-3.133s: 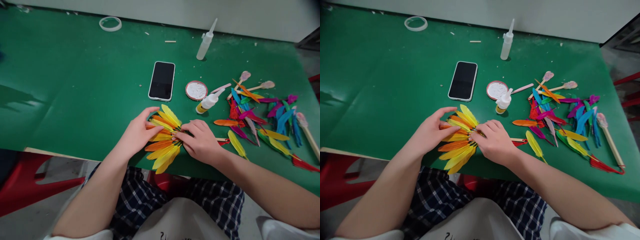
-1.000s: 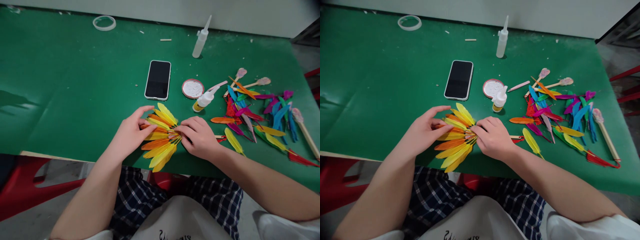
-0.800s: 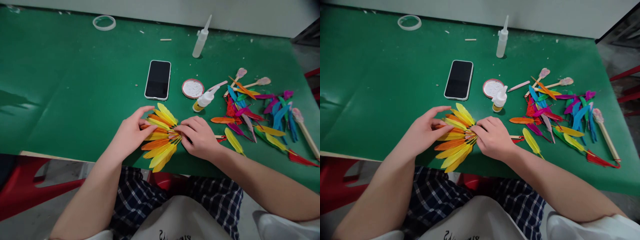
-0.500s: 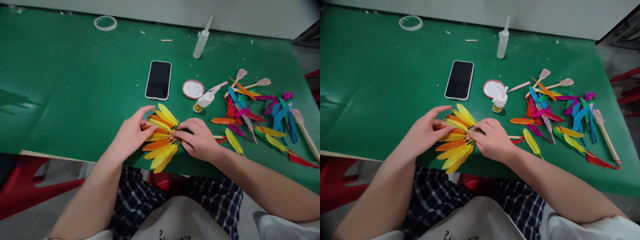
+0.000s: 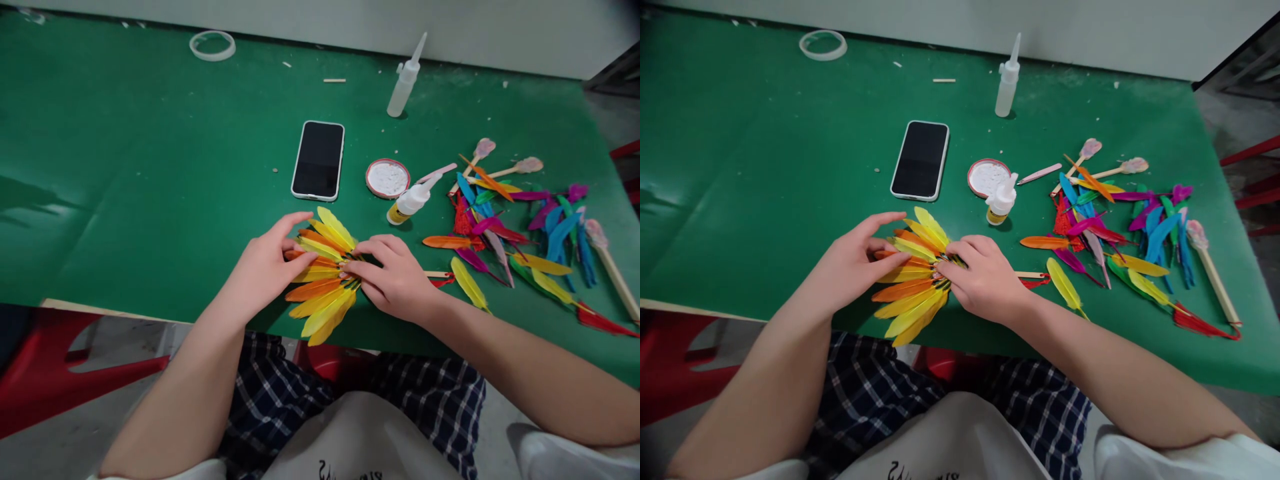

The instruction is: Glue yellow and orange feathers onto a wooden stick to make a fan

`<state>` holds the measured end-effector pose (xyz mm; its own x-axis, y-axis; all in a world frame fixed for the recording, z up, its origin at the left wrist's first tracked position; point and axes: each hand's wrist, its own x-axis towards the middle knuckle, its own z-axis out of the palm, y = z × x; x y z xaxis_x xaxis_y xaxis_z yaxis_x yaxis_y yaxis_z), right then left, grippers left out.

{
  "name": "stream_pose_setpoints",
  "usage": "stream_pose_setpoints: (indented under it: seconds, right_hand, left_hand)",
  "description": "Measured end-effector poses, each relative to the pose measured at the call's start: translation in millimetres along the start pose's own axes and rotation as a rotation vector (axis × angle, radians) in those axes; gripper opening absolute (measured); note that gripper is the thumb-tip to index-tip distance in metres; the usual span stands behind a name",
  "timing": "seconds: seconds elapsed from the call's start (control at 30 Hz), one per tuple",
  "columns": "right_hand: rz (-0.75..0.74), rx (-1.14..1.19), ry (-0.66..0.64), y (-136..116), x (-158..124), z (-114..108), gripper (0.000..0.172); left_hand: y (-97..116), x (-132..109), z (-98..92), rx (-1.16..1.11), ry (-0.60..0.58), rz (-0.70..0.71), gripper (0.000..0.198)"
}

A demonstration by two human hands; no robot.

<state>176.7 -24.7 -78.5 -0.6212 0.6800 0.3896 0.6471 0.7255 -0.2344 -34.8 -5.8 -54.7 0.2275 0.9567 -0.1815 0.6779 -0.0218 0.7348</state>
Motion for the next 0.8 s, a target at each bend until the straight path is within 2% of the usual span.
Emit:
stream_pose_setpoints:
  seconds: [0.8]
  right_hand:
    - [0.023, 0.012, -0.008, -1.3, 1.0, 0.5, 0.022]
  left_hand:
    - [-2.6, 0.7, -0.2, -0.002, -0.015, 0.029, 0.051]
